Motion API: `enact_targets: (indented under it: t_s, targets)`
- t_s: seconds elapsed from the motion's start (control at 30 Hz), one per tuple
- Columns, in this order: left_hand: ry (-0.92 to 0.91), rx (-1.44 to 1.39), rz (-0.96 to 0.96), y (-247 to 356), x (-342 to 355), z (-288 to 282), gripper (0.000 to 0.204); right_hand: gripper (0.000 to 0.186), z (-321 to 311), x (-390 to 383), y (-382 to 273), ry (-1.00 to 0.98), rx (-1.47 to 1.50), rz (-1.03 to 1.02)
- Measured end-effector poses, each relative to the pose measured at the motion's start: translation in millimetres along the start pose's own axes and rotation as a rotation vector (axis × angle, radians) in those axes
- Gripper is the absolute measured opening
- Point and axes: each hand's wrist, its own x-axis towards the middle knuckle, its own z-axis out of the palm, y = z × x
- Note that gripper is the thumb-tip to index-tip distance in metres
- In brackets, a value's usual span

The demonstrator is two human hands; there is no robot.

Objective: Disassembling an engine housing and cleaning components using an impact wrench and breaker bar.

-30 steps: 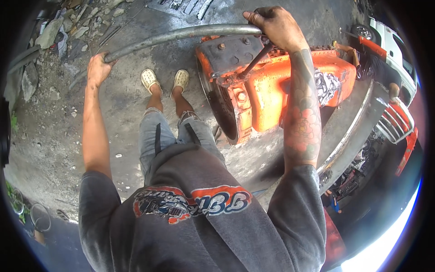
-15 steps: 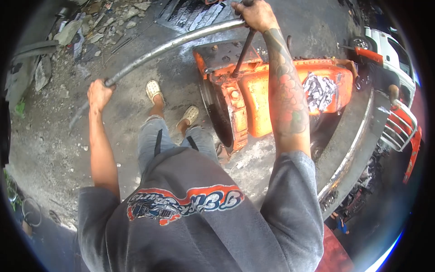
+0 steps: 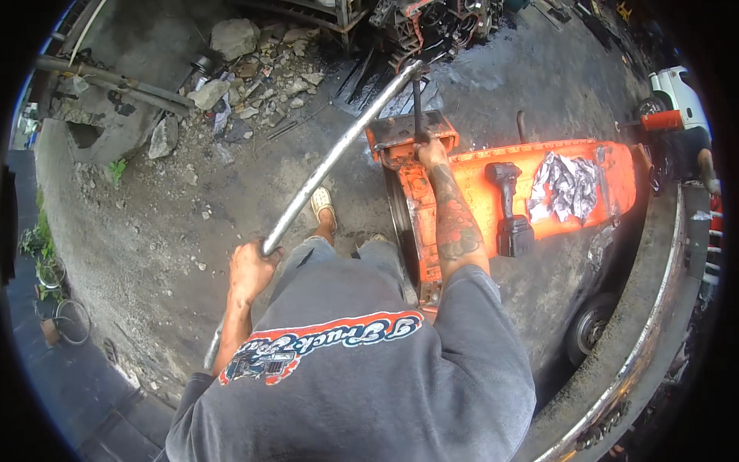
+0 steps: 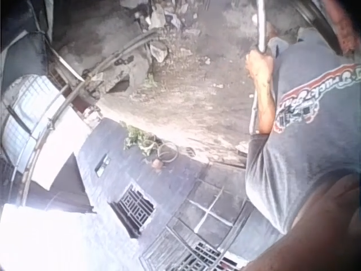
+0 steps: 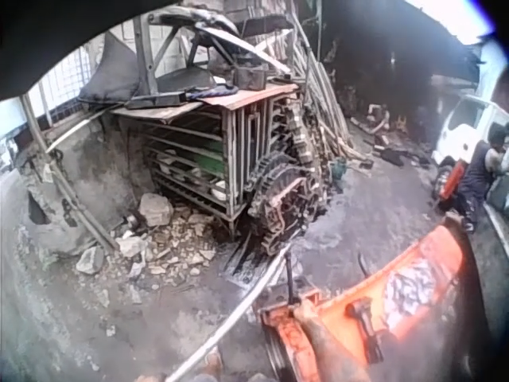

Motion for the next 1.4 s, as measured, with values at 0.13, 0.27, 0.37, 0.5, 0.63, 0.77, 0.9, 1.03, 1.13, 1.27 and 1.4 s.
enact_targets:
  t_s: [0.13, 0.27, 0.37, 0.5, 0.63, 0.77, 0.9, 1.03, 1.13, 1.27, 1.4]
  targets:
    - [-0.002, 0.034, -0.013, 1.1, -4.8, -1.7, 0.029, 0.042, 30.2, 9.4, 2.2, 0.21, -0.272, -0.112]
    - [0.068, 0.088, 0.045, -4.4, 8.0, -13.2, 0.028, 0.034, 34.3, 8.8, -23.0, 0.232, -0.395, 0.032]
    - [0.056, 0.117, 0.027, -15.0, 28.0, -18.0, 0.028, 0.032, 30.9, 3.2, -33.1, 0.303, -0.438, 0.028]
    - [0.01, 0.107, 0.045, -42.7, 71.3, -15.6, 0.028, 0.037, 20.9, 0.1, -40.4, 0.235, -0.468, 0.012]
    - [0.022, 0.11, 0.164, -76.4, 135.4, -19.2, 0.024, 0.041, 3.4, -9.7, -59.9, 0.375, -0.419, -0.105]
    - [0.036, -0.005, 0.415, -95.1, 198.2, -18.8, 0.02, 0.032, -20.8, -4.9, -88.6, 0.459, -0.283, -0.243]
    - [0.101, -0.017, 0.563, -89.9, 283.5, -32.5, 0.02, 0.026, -29.7, 25.4, -116.0, 0.425, -0.347, -0.208]
    - [0.145, 0.046, 0.511, -81.4, 339.5, -51.2, 0.021, 0.024, -23.5, 63.5, -118.8, 0.297, -0.162, -0.091]
    - [0.179, 0.061, 0.583, -76.0, 372.2, -51.6, 0.021, 0.023, -7.6, 104.2, -105.4, 0.286, -0.103, -0.014]
    - [0.079, 0.027, 0.476, -75.6, 411.0, -28.5, 0.019, 0.019, 14.1, 154.3, -82.7, 0.138, -0.142, -0.166]
    - [0.146, 0.042, 0.517, -77.1, 446.4, 2.0, 0.02, 0.027, 17.4, 173.0, -60.8, 0.011, -0.228, -0.138]
